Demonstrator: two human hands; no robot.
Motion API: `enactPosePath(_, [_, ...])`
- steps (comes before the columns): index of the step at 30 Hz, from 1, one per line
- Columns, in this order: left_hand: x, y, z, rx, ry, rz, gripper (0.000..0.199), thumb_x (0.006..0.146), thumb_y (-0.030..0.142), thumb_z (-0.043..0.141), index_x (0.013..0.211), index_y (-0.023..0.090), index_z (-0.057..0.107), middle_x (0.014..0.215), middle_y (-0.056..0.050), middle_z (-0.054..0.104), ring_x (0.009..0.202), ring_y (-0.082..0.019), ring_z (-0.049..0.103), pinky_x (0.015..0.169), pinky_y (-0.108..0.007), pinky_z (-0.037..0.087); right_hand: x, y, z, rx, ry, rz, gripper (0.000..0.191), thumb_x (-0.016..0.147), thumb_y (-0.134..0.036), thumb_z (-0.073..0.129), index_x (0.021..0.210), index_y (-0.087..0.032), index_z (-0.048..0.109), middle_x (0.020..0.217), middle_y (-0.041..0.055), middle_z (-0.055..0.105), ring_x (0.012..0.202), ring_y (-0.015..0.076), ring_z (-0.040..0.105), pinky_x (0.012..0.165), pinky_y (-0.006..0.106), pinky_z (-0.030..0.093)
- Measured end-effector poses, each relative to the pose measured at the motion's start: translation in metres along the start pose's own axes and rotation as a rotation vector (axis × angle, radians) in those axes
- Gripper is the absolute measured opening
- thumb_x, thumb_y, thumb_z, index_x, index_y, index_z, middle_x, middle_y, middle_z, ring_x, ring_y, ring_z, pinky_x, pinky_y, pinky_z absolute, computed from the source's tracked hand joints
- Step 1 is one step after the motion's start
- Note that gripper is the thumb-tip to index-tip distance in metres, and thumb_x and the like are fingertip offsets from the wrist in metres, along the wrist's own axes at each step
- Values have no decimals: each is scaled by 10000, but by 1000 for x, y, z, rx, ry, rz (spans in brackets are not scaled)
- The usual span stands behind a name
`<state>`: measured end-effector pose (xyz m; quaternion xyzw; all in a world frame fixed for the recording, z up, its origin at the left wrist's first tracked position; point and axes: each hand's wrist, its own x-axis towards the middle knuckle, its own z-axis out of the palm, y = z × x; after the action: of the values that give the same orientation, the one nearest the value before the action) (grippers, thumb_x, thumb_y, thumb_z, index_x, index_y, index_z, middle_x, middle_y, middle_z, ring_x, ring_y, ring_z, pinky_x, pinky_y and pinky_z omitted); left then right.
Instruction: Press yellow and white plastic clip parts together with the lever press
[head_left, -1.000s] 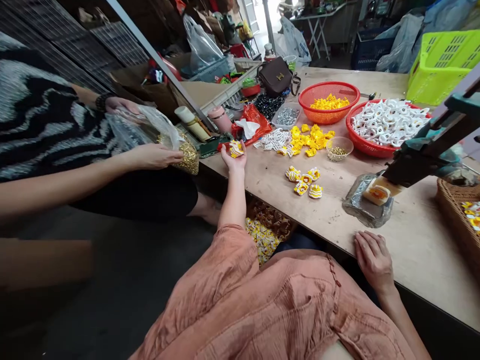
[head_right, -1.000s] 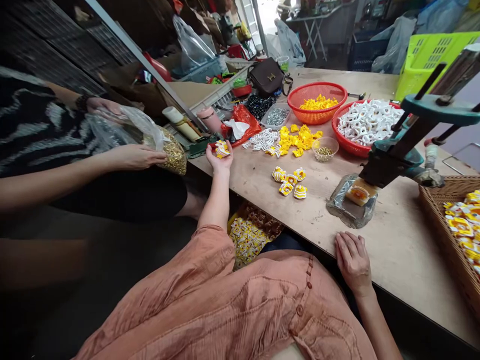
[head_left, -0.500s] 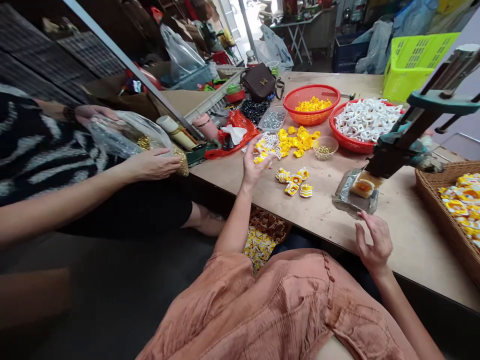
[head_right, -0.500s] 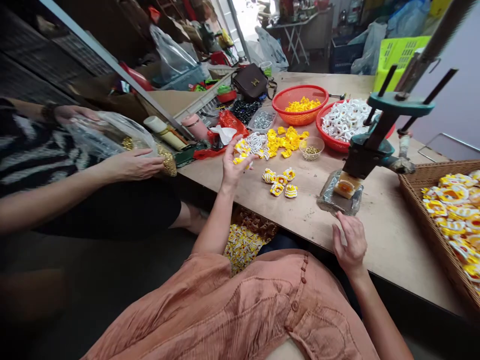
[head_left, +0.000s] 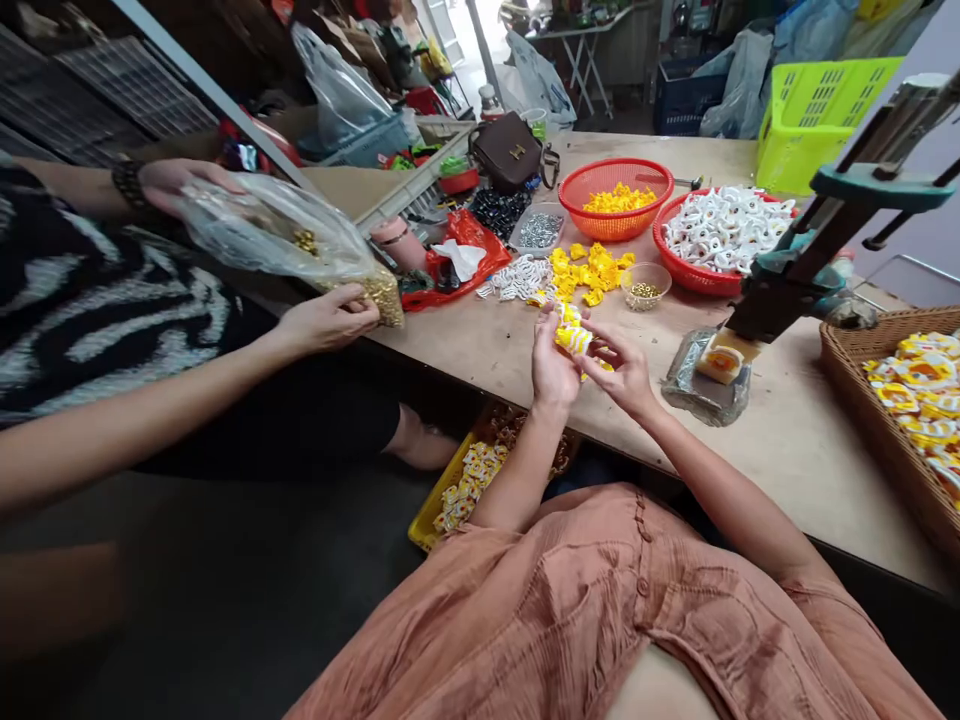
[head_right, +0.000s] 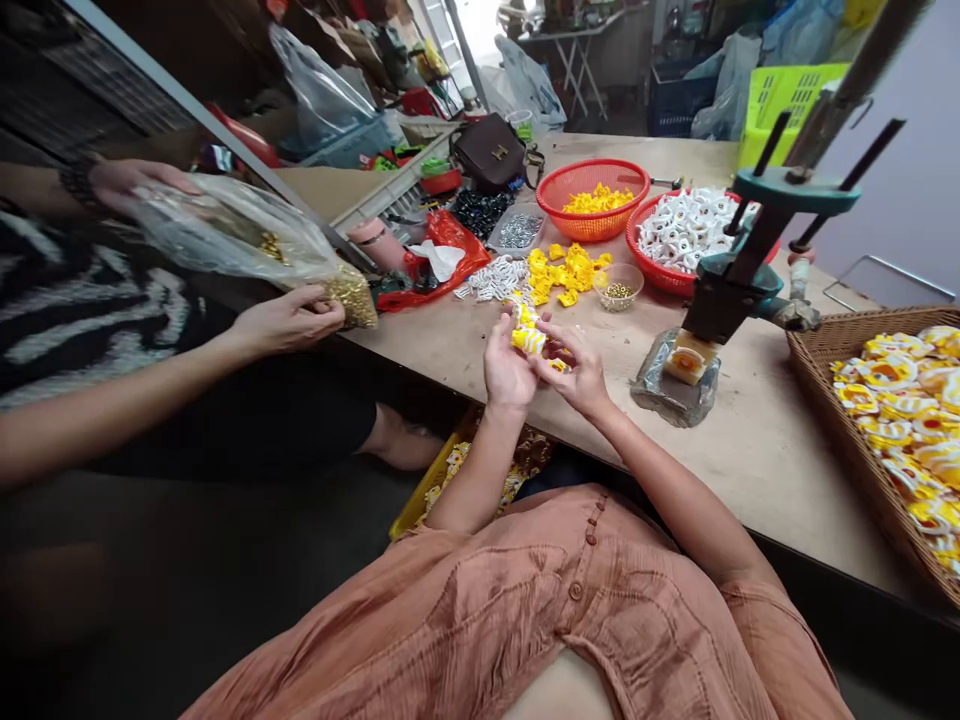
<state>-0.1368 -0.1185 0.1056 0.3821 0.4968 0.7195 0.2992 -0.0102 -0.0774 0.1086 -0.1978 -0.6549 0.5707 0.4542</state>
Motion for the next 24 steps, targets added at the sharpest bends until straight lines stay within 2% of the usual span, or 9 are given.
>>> enactPosePath(2, [5,0,-17,-58,47,8,485,1080,665,457,1463,397,585,1399,-55,738,1293,-277,748,1002,-460,661,7,4,10,222,7,134,597,817,-596,876,1296,-268,738,1262,70,765,1084,239,723,1003,435,661])
enactPosePath(5, [5,5,-38,-106,142,26,387,1025,552,638,1372,381,642,1343,-40,739,1213,-239,758,999,-409,646,15,10,23,454,-10,299,599,763,-562,918,1253,-269,735,1284,44,776,1073,221,745,928,397,690])
enactPosePath(8, [-2,14,-55,-12,187,60,336,962,526,763,1236,334,727,1211,-40,737,1119,-202,749,990,-355,632,19,16,33,561,-49,357,581,748,-499,940,1247,-278,741,1268,19,781,1015,185,758,899,370,699])
enactPosePath(11, [-9,22,-71,168,231,149,378,881,529,869,1164,287,803,1280,-75,672,1216,-221,695,1014,-316,622,21,22,41,606,-111,360,562,754,-452,945,1259,-302,748,1275,6,782,1014,172,762,897,356,699])
enactPosePath(14, [-12,24,-84,292,190,183,480,803,522,943,1209,291,830,1332,-77,583,1239,-227,676,962,-277,643,23,27,49,627,-166,370,581,751,-438,949,1285,-329,746,1366,7,761,1103,185,753,925,353,695])
enactPosePath(17, [-15,20,-93,360,151,223,500,832,527,922,1262,295,816,1315,-74,547,1225,-226,683,911,-266,667,25,31,59,644,-210,389,623,745,-457,948,1322,-352,736,1405,12,750,1145,198,747,962,367,688])
enactPosePath(21, [-26,18,-96,550,283,346,401,886,445,887,1242,273,817,1332,-94,537,1230,-236,668,861,-256,665,25,31,75,623,-225,424,684,758,-497,933,1392,-372,708,1313,12,783,1083,191,763,965,369,683])
enactPosePath(24, [-33,19,-98,638,339,347,355,915,393,851,1239,253,813,1370,-111,538,1228,-242,667,920,-287,659,25,30,86,577,-228,430,648,763,-526,927,1352,-343,728,1280,15,788,1070,184,761,928,326,676])
